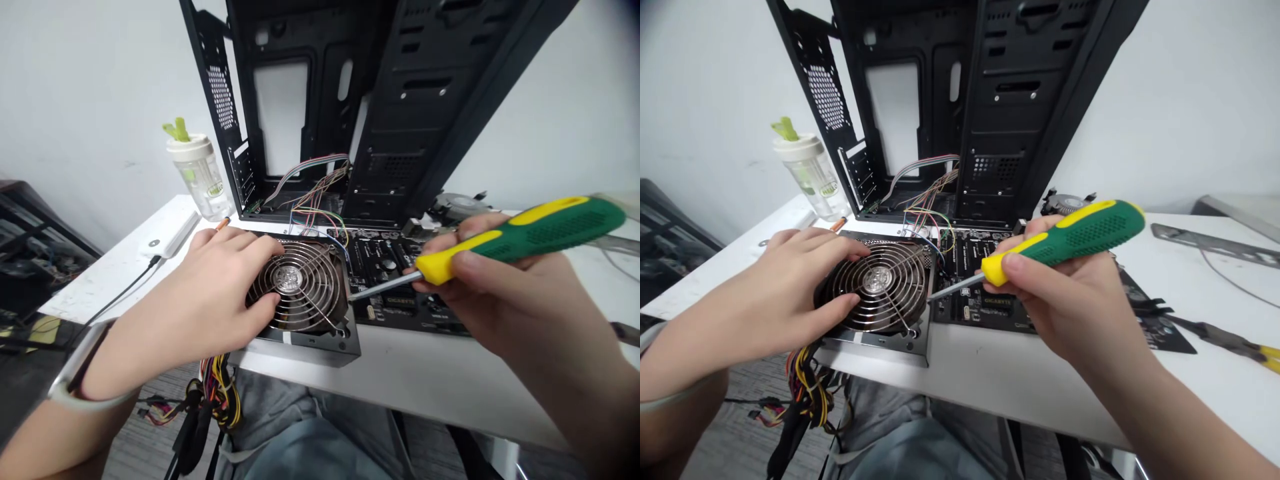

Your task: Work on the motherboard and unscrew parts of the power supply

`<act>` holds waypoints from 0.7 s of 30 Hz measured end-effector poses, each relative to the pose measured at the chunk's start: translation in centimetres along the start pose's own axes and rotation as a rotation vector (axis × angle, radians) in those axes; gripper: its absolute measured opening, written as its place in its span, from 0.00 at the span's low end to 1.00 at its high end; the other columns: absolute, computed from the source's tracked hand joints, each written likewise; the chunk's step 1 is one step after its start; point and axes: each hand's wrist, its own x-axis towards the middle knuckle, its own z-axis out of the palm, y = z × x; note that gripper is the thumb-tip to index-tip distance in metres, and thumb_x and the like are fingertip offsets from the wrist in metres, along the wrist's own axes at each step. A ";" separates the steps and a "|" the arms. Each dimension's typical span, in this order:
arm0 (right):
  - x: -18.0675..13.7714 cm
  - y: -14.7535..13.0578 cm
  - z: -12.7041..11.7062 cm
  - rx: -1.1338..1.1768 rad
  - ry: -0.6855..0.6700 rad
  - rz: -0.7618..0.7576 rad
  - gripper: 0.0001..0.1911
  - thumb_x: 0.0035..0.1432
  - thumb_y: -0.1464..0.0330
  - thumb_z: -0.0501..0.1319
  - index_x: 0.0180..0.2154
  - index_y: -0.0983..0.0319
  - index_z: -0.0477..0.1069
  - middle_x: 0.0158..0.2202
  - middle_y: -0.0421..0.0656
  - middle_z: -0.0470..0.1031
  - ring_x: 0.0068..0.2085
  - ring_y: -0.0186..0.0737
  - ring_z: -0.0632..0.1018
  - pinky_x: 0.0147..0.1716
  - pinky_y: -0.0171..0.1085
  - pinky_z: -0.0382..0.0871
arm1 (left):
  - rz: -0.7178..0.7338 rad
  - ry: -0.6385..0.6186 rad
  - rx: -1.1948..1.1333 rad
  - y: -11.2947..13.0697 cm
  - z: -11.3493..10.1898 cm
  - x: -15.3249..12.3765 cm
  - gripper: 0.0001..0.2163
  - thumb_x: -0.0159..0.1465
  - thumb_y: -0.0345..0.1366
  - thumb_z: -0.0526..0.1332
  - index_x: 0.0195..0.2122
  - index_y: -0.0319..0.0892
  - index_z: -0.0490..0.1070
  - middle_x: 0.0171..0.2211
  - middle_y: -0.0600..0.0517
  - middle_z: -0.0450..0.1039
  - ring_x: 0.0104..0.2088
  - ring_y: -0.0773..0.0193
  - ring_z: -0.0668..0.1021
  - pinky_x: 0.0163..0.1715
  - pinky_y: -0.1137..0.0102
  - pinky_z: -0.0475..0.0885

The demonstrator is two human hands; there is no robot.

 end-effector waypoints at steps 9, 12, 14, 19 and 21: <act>0.0 -0.9 0.3 -0.211 -0.130 -0.199 0.21 0.37 0.71 0.73 0.30 0.60 0.63 0.33 0.35 0.76 0.32 0.32 0.80 0.31 0.27 0.77 | -0.045 -0.058 -0.065 0.2 0.3 0.4 0.15 0.61 0.43 0.54 0.48 0.47 0.69 0.46 0.49 0.75 0.53 0.49 0.73 0.61 0.37 0.56; 0.3 -1.2 0.6 -0.310 -0.189 -0.284 0.19 0.40 0.68 0.74 0.29 0.60 0.64 0.33 0.36 0.75 0.33 0.34 0.81 0.30 0.27 0.77 | -0.040 -0.048 -0.104 0.2 0.5 0.3 0.14 0.62 0.43 0.54 0.47 0.47 0.69 0.47 0.49 0.76 0.52 0.49 0.74 0.61 0.37 0.55; 0.5 -1.6 0.9 -0.320 -0.216 -0.320 0.19 0.40 0.67 0.74 0.28 0.60 0.64 0.31 0.37 0.75 0.31 0.32 0.79 0.29 0.28 0.75 | -0.037 -0.041 -0.120 0.3 0.7 0.2 0.13 0.62 0.42 0.54 0.46 0.47 0.68 0.46 0.50 0.76 0.53 0.48 0.74 0.60 0.36 0.55; 1.6 -3.1 1.1 -0.503 -0.177 -0.427 0.20 0.41 0.59 0.75 0.30 0.59 0.68 0.29 0.38 0.74 0.28 0.32 0.76 0.26 0.32 0.70 | -0.030 -0.034 -0.133 0.3 0.9 -0.1 0.13 0.63 0.41 0.54 0.47 0.47 0.68 0.46 0.50 0.76 0.53 0.46 0.74 0.55 0.40 0.61; 2.2 -3.5 1.2 -0.577 -0.163 -0.489 0.20 0.42 0.57 0.74 0.29 0.60 0.70 0.28 0.37 0.74 0.28 0.31 0.75 0.26 0.33 0.67 | -0.027 -0.028 -0.121 0.3 1.0 -0.2 0.14 0.63 0.42 0.54 0.48 0.48 0.68 0.47 0.49 0.75 0.53 0.46 0.74 0.54 0.41 0.63</act>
